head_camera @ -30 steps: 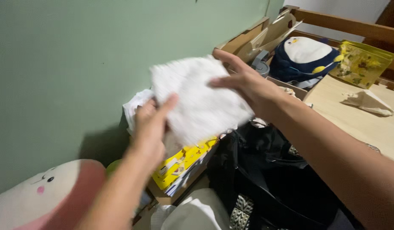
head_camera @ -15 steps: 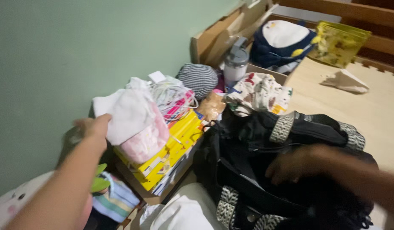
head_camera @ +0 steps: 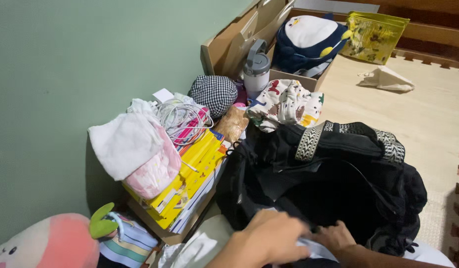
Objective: The person unpacks a black backpack on a bed, taking out a checkered pouch, a gray pouch, clothing, a charging cable and charger, diapers, a hair bow, papers, and books, and placing each item on the bed beside the bag.
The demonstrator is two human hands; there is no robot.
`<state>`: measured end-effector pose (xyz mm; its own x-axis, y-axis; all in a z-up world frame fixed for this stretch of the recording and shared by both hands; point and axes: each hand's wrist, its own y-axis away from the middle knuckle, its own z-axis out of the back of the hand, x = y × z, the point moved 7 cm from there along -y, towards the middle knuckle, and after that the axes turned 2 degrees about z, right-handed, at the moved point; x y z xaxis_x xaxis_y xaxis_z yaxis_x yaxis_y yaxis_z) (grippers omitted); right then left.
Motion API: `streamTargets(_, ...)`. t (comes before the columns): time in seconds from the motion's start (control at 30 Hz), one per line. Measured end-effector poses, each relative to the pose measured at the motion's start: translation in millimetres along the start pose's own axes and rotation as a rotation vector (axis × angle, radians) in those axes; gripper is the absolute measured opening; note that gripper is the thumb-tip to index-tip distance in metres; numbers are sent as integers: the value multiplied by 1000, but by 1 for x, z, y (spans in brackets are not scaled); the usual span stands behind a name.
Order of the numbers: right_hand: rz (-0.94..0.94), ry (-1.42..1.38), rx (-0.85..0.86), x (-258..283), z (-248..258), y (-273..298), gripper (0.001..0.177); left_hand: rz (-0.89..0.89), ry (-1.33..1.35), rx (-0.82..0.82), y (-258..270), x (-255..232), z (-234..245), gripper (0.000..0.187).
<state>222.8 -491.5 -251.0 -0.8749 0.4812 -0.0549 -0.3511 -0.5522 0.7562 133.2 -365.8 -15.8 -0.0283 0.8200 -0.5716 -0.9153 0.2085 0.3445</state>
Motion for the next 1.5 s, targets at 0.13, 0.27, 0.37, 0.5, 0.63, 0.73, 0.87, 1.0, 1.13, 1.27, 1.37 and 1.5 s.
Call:
streamTargets(0.13,-255,-302,-243,-34,71,47,24,58,2,71,9,25,-16,41)
streamTargets(0.27,230,-1334,-595,-81,156,90,25,184,319,-232,-13,36,4,57)
streamTargets(0.37,329,-1552,-519,-124,195,126,22,405,632,-631,-11,54,46,101)
streamTargets(0.5,784,-1979,-514,-148,228,190,23,278,1489,-481,-3,43,60,111)
streamTargets(0.63,347,-2018,-1102,-169,221,223,54,196,1714,-279,1,16,79,97)
streamTargets(0.73,363,-2209,-995,-159,223,231,58,-63,1658,-323,1,0,113,85)
streamTargets(0.87,-89,-2302,-834,-157,182,224,67,-182,1427,-524,8,5,149,70)
streamTargets(1.0,329,-2211,-545,-150,178,201,44,-194,1190,-550,15,9,160,75)
streamTargets(1.13,195,-2186,-505,-155,171,190,37,-25,918,-771,35,23,166,85)
streamTargets(1.27,158,-2191,-437,-129,181,189,36,-11,1108,-743,54,31,157,92)
streamTargets(1.37,85,-2174,-447,-115,186,190,36,-150,1158,-654,64,24,158,82)
streamTargets(1.5,185,-2214,-343,-103,189,190,36,-220,1157,-624,70,20,159,75)
